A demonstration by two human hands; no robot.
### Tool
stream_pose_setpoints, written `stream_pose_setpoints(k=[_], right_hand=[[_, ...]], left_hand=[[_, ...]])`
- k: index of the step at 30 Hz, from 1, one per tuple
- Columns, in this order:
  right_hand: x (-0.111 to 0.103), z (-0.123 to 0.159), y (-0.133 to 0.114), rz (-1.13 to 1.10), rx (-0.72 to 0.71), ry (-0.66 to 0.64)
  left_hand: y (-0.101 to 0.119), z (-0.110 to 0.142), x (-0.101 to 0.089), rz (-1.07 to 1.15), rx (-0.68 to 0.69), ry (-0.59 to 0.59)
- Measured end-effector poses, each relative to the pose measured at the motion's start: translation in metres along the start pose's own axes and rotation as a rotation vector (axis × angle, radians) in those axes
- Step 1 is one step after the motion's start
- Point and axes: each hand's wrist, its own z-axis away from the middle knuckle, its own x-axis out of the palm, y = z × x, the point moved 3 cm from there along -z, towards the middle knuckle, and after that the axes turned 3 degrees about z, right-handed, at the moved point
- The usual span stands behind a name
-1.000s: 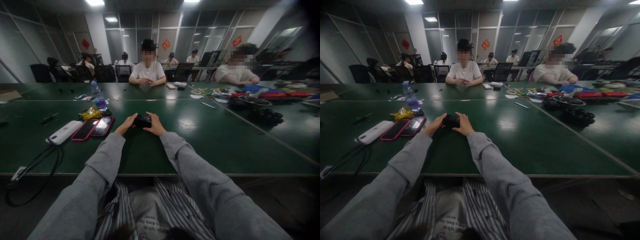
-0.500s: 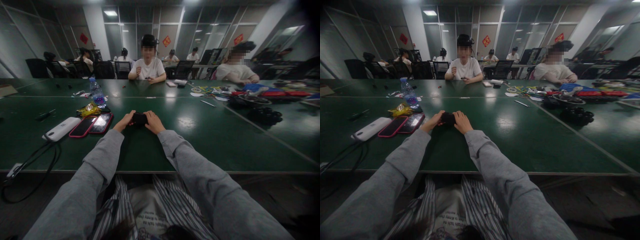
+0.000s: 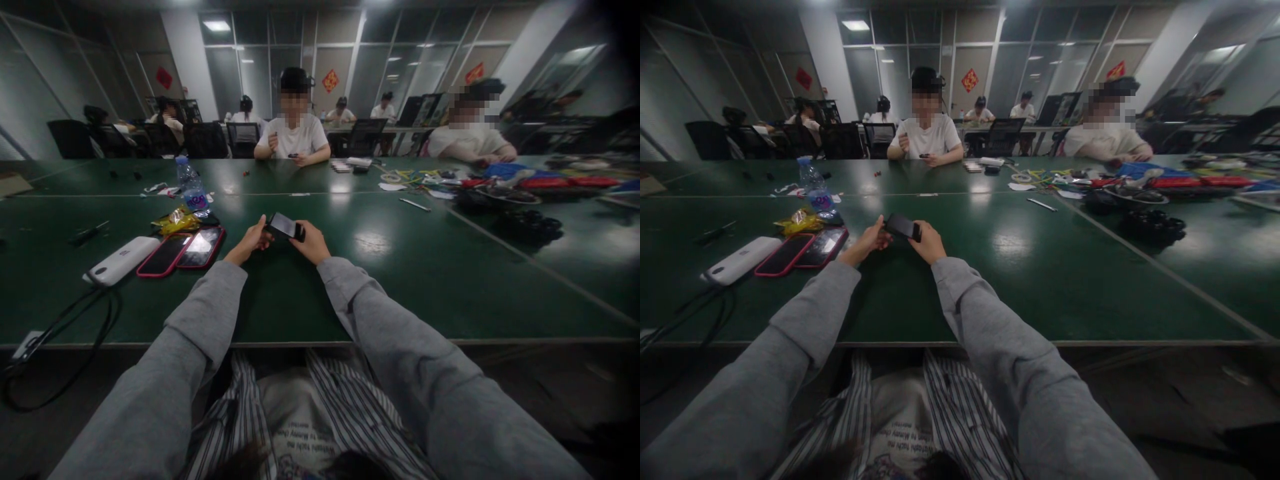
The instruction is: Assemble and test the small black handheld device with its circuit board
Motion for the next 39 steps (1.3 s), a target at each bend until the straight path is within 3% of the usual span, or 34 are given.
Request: stream_pose_setpoints(k=[8, 14, 31, 39], right_hand=[[0.015, -0.003, 0.015, -0.664, 0.332, -0.065], [0.017, -0.001, 0.005, -0.849, 0.353, -0.166], [0.016, 0.0, 0.003, -0.849, 0.358, -0.196], [0.016, -0.004, 0.01, -0.67, 0.344, 0.003]], left_hand=[[0.003, 0.006, 0.019, -0.014, 0.155, -0.056], [0.009, 0.012, 0.023, -0.013, 0.173, -0.098], [0.012, 0.014, 0.023, 0.045, 0.177, 0.006], [-0.001, 0.011, 0.042, 0.276, 0.104, 0.091]])
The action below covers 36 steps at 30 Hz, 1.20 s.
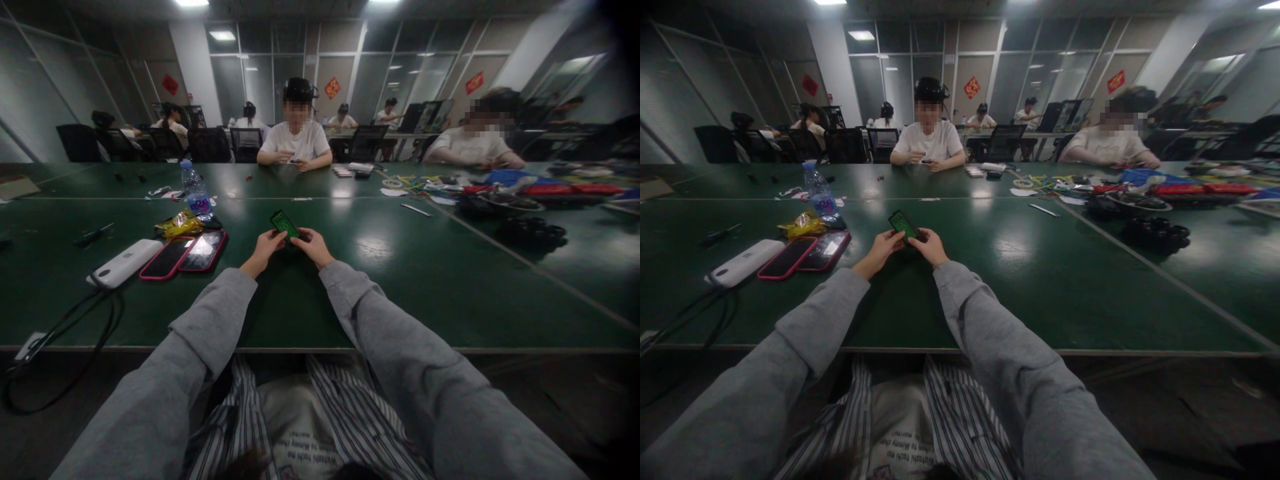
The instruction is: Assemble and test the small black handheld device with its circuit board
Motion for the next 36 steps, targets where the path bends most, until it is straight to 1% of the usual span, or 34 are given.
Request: stream_pose_setpoints(k=[2, 4, 6, 7, 9, 12, 14, 17, 22, 24, 26, 27, 29, 30, 31, 32, 34, 36], right_hand=[[-0.004, -0.001, 0.001, 0.05, -0.024, 0.081], [-0.01, -0.001, -0.002, 0.176, -0.086, 0.172], [-0.013, 0.002, -0.009, 0.381, -0.204, 0.245], [-0.013, 0.005, -0.014, 0.498, -0.276, 0.258], [-0.007, 0.011, -0.023, 0.694, -0.406, 0.21], [0.008, 0.021, -0.033, 0.908, -0.546, 0.026], [0.017, 0.026, -0.036, 0.986, -0.597, -0.065], [0.021, 0.029, -0.039, 1.002, -0.63, -0.127], [0.022, 0.036, -0.04, 0.896, -0.636, -0.194], [0.023, 0.037, -0.041, 0.804, -0.603, -0.157], [0.022, 0.036, -0.041, 0.654, -0.529, -0.062], [0.021, 0.033, -0.04, 0.551, -0.471, -0.01], [0.018, 0.026, -0.031, 0.273, -0.273, 0.069], [0.016, 0.022, -0.025, 0.131, -0.159, 0.086], [0.015, 0.019, -0.017, -0.015, -0.025, 0.091], [0.014, 0.016, -0.012, -0.08, 0.048, 0.074], [0.012, 0.011, -0.005, -0.15, 0.123, 0.049], [0.008, 0.008, -0.002, -0.198, 0.163, 0.018]], left_hand=[[-0.002, 0.001, 0.004, 0.075, -0.015, 0.035], [-0.003, 0.003, 0.008, 0.153, -0.053, 0.042], [-0.003, 0.004, 0.011, 0.228, -0.118, 0.017], [-0.003, 0.004, 0.011, 0.261, -0.156, 0.001], [-0.003, 0.005, 0.011, 0.318, -0.229, -0.023], [-0.003, 0.006, 0.008, 0.385, -0.309, -0.021], [-0.004, 0.005, 0.005, 0.413, -0.343, -0.004], [-0.004, 0.004, 0.002, 0.429, -0.366, 0.027], [-0.002, -0.002, -0.004, 0.431, -0.335, 0.075], [-0.002, -0.004, -0.005, 0.422, -0.313, 0.083], [-0.002, -0.004, -0.006, 0.408, -0.291, 0.069], [-0.001, -0.003, -0.005, 0.401, -0.28, 0.053], [0.0, -0.002, -0.004, 0.387, -0.255, 0.016], [0.001, -0.001, -0.003, 0.38, -0.24, -0.001], [0.002, 0.0, -0.002, 0.373, -0.226, -0.015], [0.003, 0.001, -0.002, 0.366, -0.213, -0.027], [0.006, 0.003, -0.001, 0.354, -0.193, -0.045], [0.008, 0.005, 0.0, 0.346, -0.181, -0.06]])
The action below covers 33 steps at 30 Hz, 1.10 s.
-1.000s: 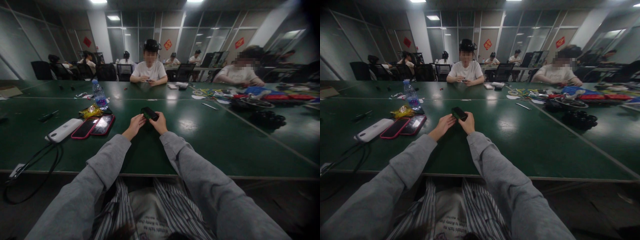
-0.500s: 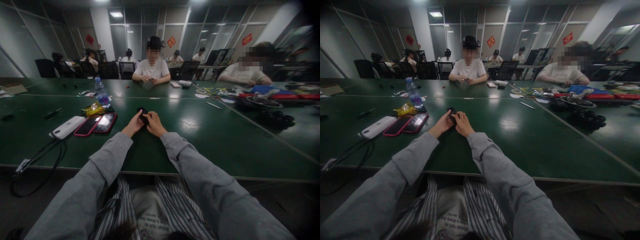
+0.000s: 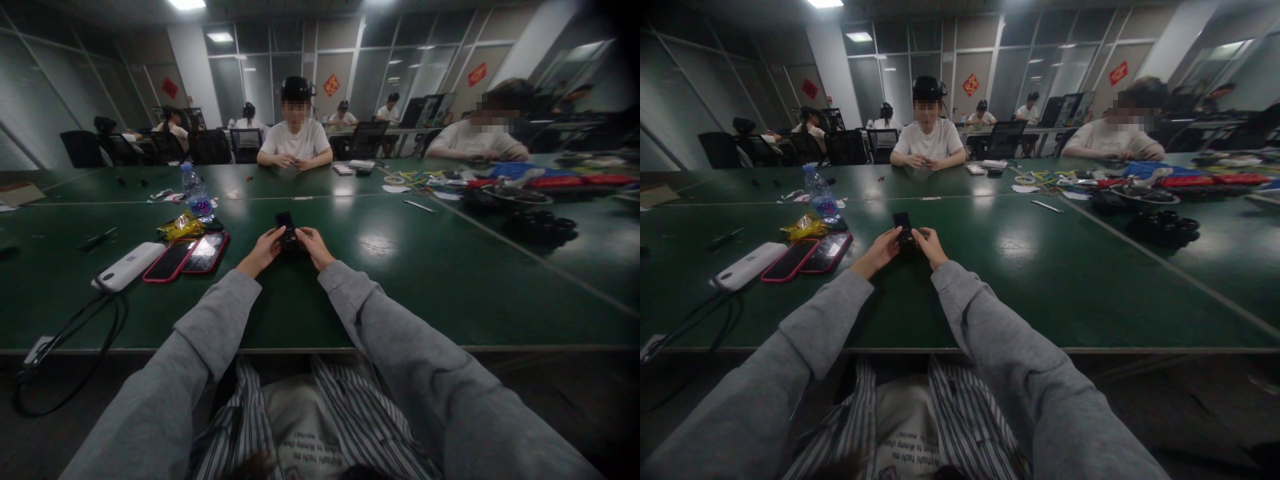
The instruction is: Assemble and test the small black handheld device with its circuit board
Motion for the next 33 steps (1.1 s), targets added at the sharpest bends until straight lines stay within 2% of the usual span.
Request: stream_pose_setpoints(k=[5, 10, 20, 33], right_hand=[[-0.004, 0.0, -0.006, -0.09, 0.087, -0.077], [-0.003, 0.002, -0.011, -0.139, 0.112, -0.095], [-0.003, 0.006, -0.015, -0.15, 0.11, -0.08], [-0.007, 0.006, -0.016, -0.045, 0.042, -0.046]], left_hand=[[0.0, 0.001, 0.002, -0.023, 0.009, -0.026], [-0.002, -0.001, 0.002, -0.041, 0.023, -0.038], [-0.004, -0.004, 0.0, -0.136, 0.042, -0.016], [-0.002, -0.007, -0.008, -0.157, -0.025, -0.049]])
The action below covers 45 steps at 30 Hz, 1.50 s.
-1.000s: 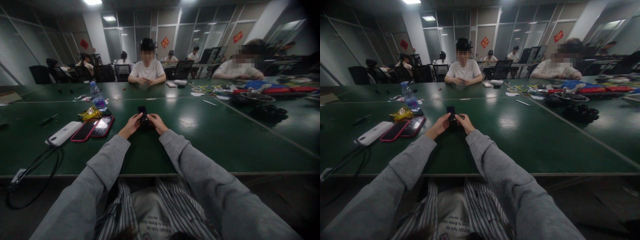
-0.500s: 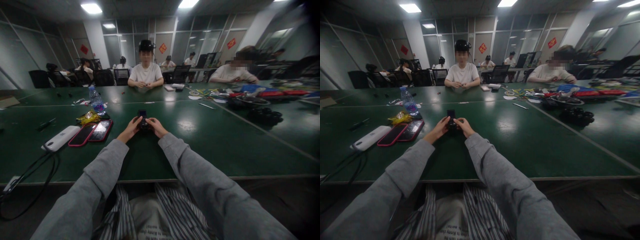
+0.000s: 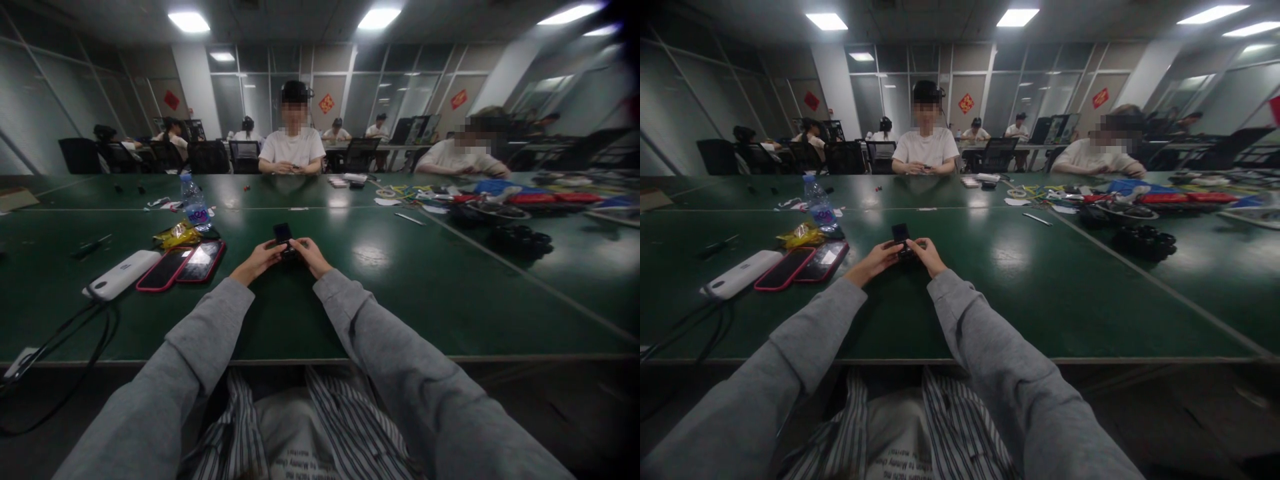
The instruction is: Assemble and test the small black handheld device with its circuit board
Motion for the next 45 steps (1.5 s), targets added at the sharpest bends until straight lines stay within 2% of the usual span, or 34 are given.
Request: stream_pose_setpoints(k=[9, 18, 21, 25, 33, 39, 43, 45], right_hand=[[0.0, -0.001, 0.002, -0.006, 0.018, -0.007], [0.001, -0.007, 0.01, 0.013, 0.001, -0.024], [0.001, -0.007, 0.012, 0.035, -0.011, -0.046], [0.002, -0.006, 0.011, 0.075, -0.021, -0.098], [0.008, -0.003, 0.006, 0.178, -0.044, -0.175], [0.016, 0.001, 0.01, 0.344, -0.141, -0.074], [0.024, 0.015, 0.005, 0.458, -0.234, 0.005], [0.029, 0.022, 0.001, 0.534, -0.318, 0.003]], left_hand=[[0.002, 0.001, 0.001, 0.028, 0.018, 0.023], [0.0, 0.003, 0.006, 0.079, 0.032, -0.02], [-0.001, 0.002, 0.008, 0.101, -0.019, -0.049], [-0.001, 0.007, 0.012, 0.193, -0.166, -0.089], [0.002, 0.016, 0.012, 0.261, -0.217, 0.052], [0.002, 0.014, 0.011, 0.275, -0.196, 0.109], [0.0, 0.011, 0.008, 0.282, -0.181, 0.148], [0.0, 0.009, 0.006, 0.288, -0.172, 0.164]])
